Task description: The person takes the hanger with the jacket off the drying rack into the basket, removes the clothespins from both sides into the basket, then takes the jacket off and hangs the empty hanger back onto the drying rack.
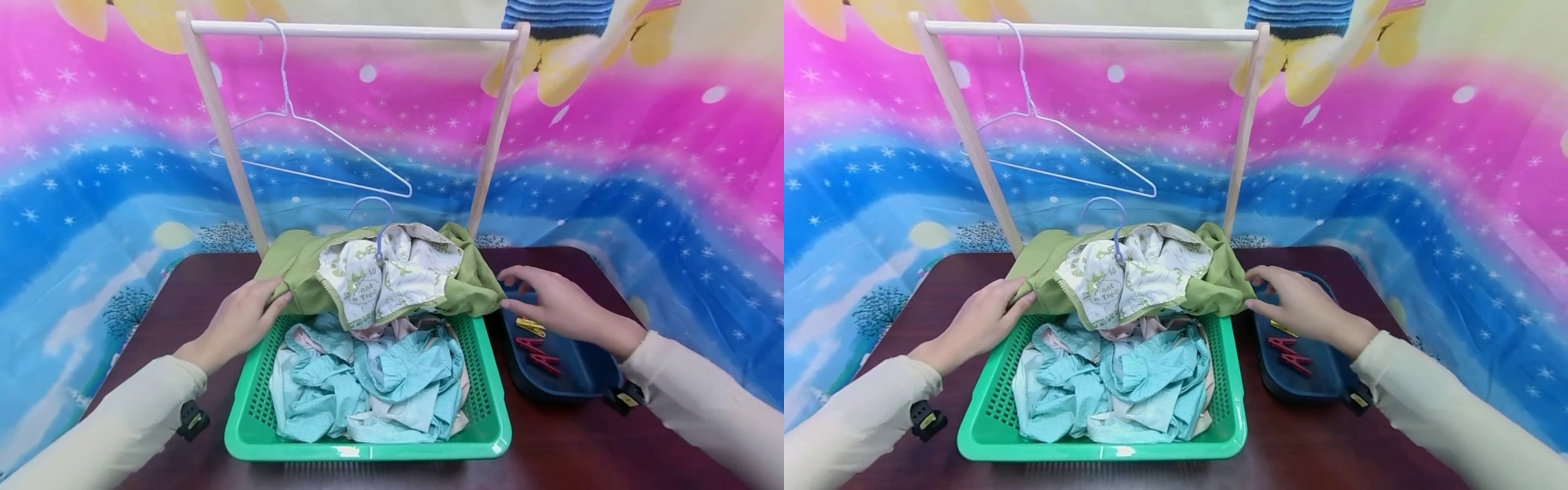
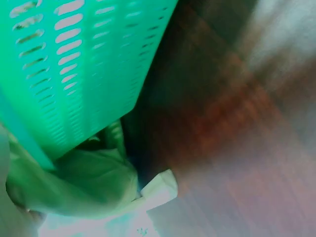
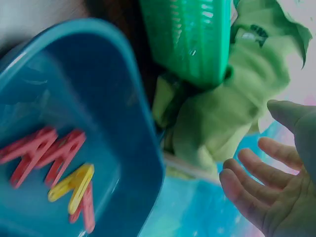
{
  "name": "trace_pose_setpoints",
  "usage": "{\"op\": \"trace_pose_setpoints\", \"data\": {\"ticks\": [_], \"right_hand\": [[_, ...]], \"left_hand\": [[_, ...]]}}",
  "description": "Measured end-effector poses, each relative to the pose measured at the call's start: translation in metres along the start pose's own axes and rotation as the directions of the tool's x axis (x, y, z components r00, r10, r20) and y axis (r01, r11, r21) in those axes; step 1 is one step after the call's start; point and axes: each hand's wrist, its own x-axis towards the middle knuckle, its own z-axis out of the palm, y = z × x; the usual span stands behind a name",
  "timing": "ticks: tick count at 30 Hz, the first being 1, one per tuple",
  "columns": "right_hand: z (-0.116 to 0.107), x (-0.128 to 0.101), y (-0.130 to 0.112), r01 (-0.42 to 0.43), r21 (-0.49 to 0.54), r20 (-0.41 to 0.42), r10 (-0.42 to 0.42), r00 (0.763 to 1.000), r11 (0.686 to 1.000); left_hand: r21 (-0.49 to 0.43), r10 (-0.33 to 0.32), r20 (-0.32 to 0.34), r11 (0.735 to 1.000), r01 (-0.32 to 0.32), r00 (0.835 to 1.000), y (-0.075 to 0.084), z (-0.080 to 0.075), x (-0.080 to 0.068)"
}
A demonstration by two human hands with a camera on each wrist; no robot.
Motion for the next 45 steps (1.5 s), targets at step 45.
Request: {"op": "trace_pose_setpoints", "data": {"ticks": [45], "right_hand": [[0.029, 0.048, -0.016, 0.062, 0.015, 0.202, -0.064, 0.977, 0.998]], "left_hand": [[-0.022, 0.082, 0.125, 0.997, -0.079, 0.989, -0.006, -0.013, 0.01]]}}
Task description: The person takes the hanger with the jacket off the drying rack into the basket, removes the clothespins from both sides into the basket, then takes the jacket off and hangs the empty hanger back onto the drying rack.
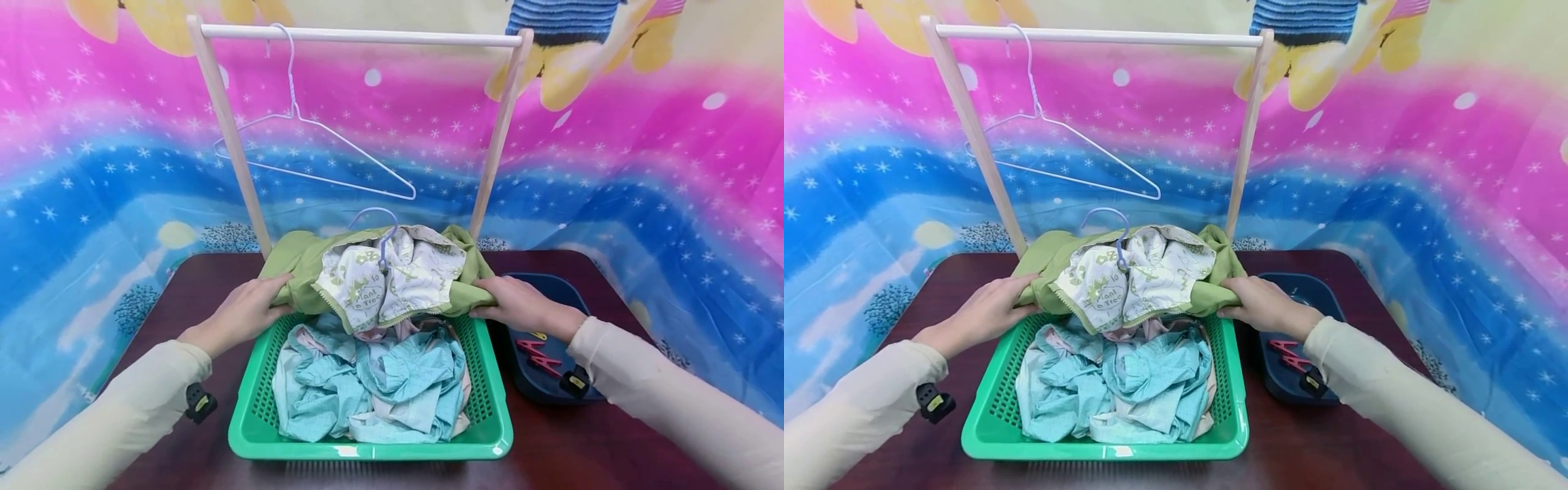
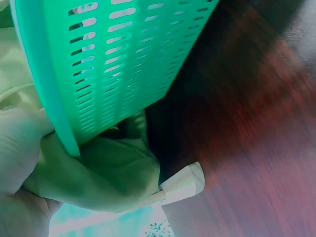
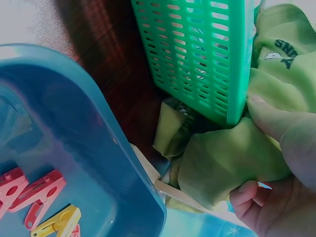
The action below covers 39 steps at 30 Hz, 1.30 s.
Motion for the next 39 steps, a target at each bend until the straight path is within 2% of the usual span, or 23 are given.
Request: {"op": "trace_pose_setpoints", "data": {"ticks": [4, 7, 11, 14, 18, 23, 30, 33, 35, 37, 39], "right_hand": [[-0.003, -0.001, 0.002, 0.024, 0.041, 0.002, -0.024, 1.0, 0.999], [-0.007, 0.0, 0.004, 0.041, 0.119, 0.007, -0.043, 0.999, 0.992], [-0.013, 0.002, 0.01, 0.066, 0.25, 0.011, -0.071, 0.997, 0.966], [-0.018, 0.004, 0.014, 0.088, 0.3, 0.002, -0.093, 0.996, 0.95], [-0.026, 0.008, 0.018, 0.099, 0.313, -0.012, -0.1, 0.995, 0.945], [-0.032, 0.009, 0.016, 0.09, 0.29, -0.04, -0.081, 0.996, 0.953], [-0.045, 0.002, -0.013, 0.112, 0.226, -0.161, -0.077, 0.984, 0.968], [-0.048, 0.003, -0.032, 0.112, 0.205, -0.256, -0.057, 0.965, 0.972], [-0.048, 0.006, -0.048, 0.1, 0.161, -0.331, -0.042, 0.943, 0.982], [-0.048, 0.011, -0.065, 0.093, 0.105, -0.418, -0.041, 0.907, 0.99], [-0.047, 0.018, -0.08, 0.092, 0.058, -0.507, -0.05, 0.861, 0.994]], "left_hand": [[-0.016, -0.027, 0.018, 1.0, 0.027, 0.999, 0.0, -0.005, 0.003], [-0.047, -0.054, 0.037, 0.997, 0.055, 0.998, -0.001, -0.01, 0.004], [-0.088, -0.081, 0.088, 0.992, 0.089, 0.993, -0.001, -0.017, 0.006], [-0.077, -0.078, 0.125, 0.993, 0.089, 0.989, 0.002, -0.021, 0.009], [-0.055, -0.062, 0.151, 0.996, 0.071, 0.987, 0.007, -0.025, 0.016], [-0.069, -0.096, 0.149, 0.992, 0.107, 0.984, 0.008, -0.032, 0.021], [-0.112, -0.089, 0.132, 0.988, 0.104, 0.987, 0.006, -0.042, 0.03], [-0.098, -0.091, 0.122, 0.99, 0.103, 0.988, 0.006, -0.045, 0.033], [-0.087, -0.096, 0.114, 0.991, 0.106, 0.989, 0.006, -0.048, 0.034], [-0.078, -0.104, 0.103, 0.991, 0.113, 0.989, 0.006, -0.051, 0.034], [-0.065, -0.116, 0.089, 0.99, 0.122, 0.989, 0.008, -0.054, 0.034]]}}
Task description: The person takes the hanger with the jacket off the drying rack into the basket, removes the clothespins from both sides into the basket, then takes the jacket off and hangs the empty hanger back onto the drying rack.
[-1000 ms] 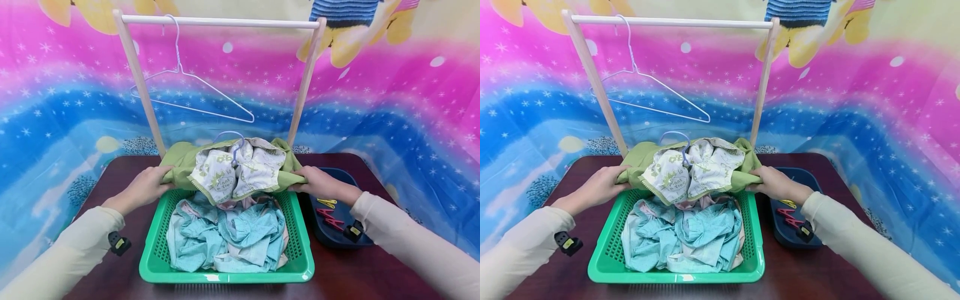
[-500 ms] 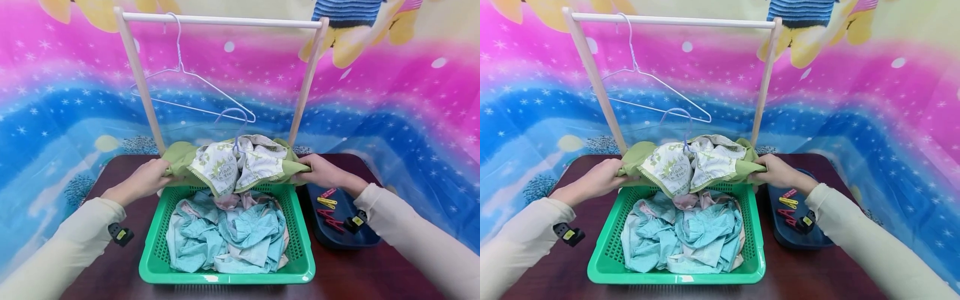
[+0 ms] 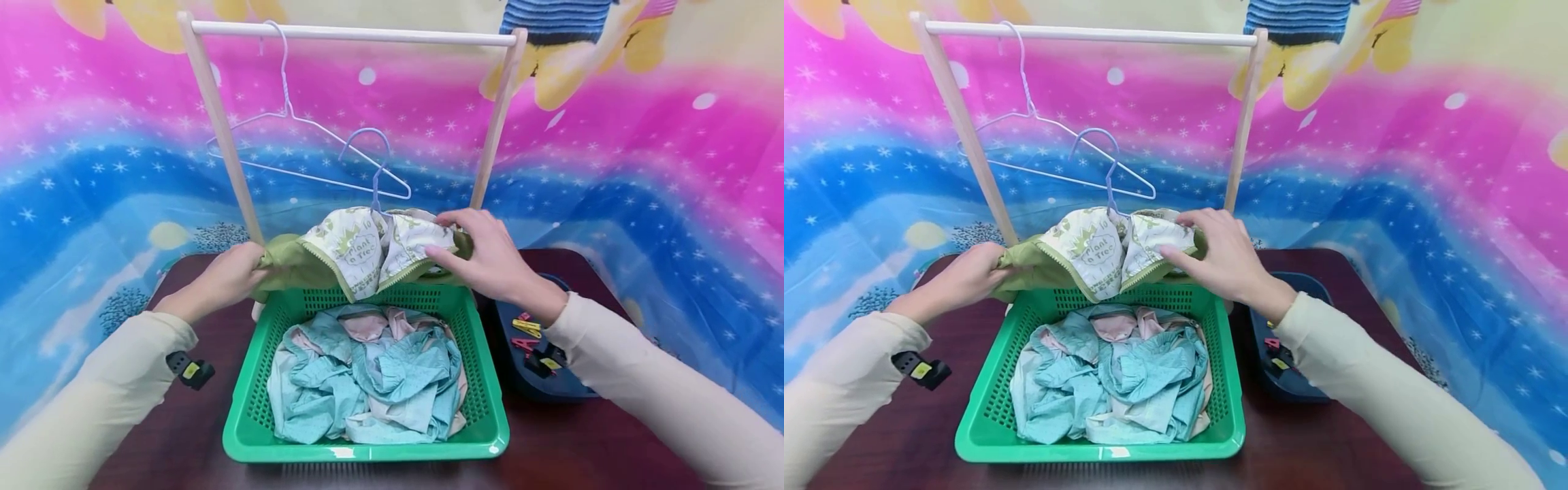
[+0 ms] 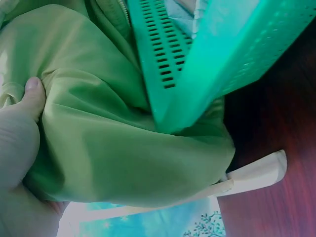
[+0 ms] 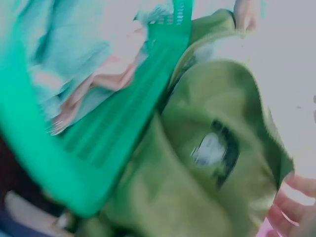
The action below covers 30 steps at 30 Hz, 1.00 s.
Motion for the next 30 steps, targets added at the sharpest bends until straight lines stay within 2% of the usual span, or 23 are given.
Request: {"op": "trace_pose_setpoints", "data": {"ticks": [3, 5, 10, 14, 22, 30], "right_hand": [[0.01, 0.014, -0.02, 0.016, -0.042, -0.124, -0.021, 0.992, 0.999], [0.016, 0.022, -0.03, 0.019, -0.075, -0.171, -0.032, 0.985, 0.997], [0.019, 0.033, -0.038, 0.025, -0.153, -0.198, -0.055, 0.979, 0.988], [0.008, 0.028, -0.028, -0.003, -0.18, -0.198, -0.033, 0.98, 0.984], [-0.018, 0.005, -0.003, -0.101, -0.16, -0.142, 0.078, 0.987, 0.982], [-0.032, -0.003, 0.02, -0.161, -0.139, -0.157, 0.138, 0.978, 0.977]], "left_hand": [[0.015, -0.007, -0.021, 1.0, 0.007, 1.0, 0.002, -0.002, 0.0], [0.026, -0.013, -0.033, 1.0, 0.014, 0.999, 0.003, -0.003, 0.0], [0.034, -0.049, -0.056, 0.998, 0.051, 0.997, 0.005, -0.006, -0.002], [0.023, -0.065, -0.071, 0.997, 0.067, 0.995, 0.002, -0.01, -0.005], [0.018, -0.055, -0.082, 0.998, 0.056, 0.995, -0.004, -0.015, -0.009], [0.019, -0.058, -0.12, 0.998, 0.06, 0.991, -0.01, -0.015, -0.013]]}}
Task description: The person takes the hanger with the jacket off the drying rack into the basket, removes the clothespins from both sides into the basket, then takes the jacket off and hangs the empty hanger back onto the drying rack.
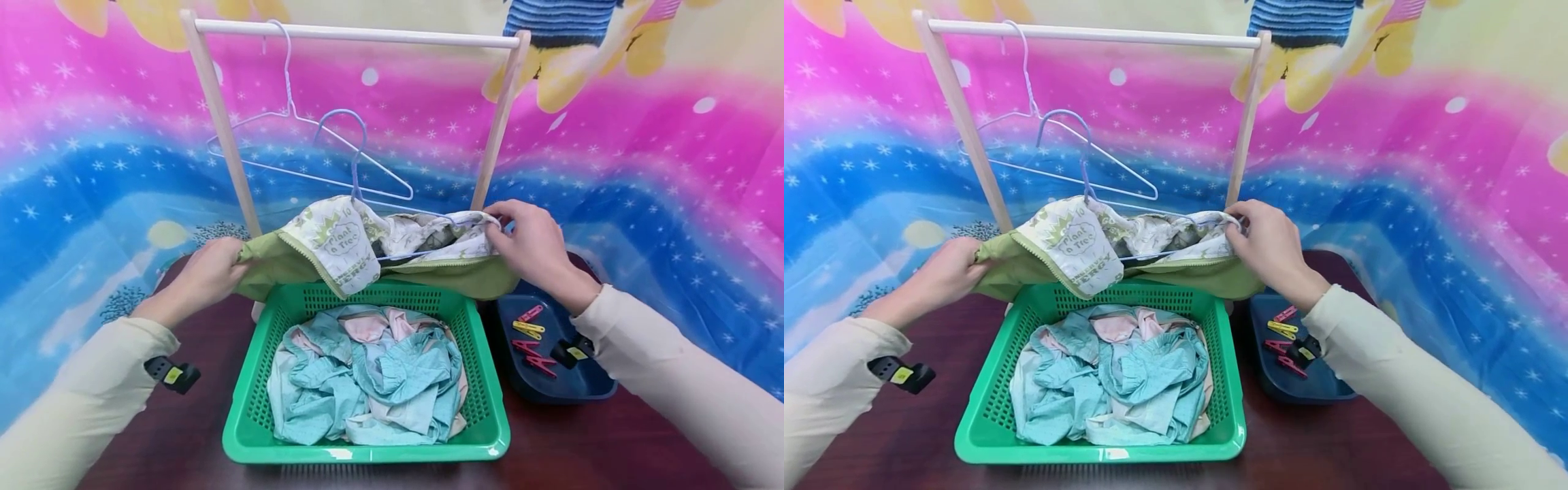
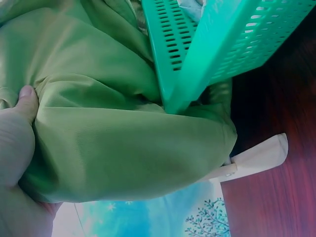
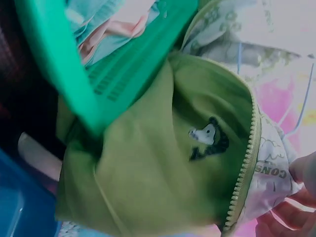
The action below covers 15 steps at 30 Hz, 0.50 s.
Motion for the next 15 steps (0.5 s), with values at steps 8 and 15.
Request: {"op": "trace_pose_setpoints", "data": {"ticks": [8, 15], "right_hand": [[-0.006, 0.003, 0.029, -0.109, 0.093, 0.087, 0.101, 0.991, 0.99], [-0.003, -0.001, 0.027, -0.262, 0.358, 0.333, 0.14, 0.933, 0.896]], "left_hand": [[-0.104, 0.001, -0.007, 0.995, -0.002, 1.0, -0.006, -0.003, -0.004], [-0.117, 0.022, -0.01, 0.993, -0.023, 1.0, -0.002, -0.001, -0.005]]}}
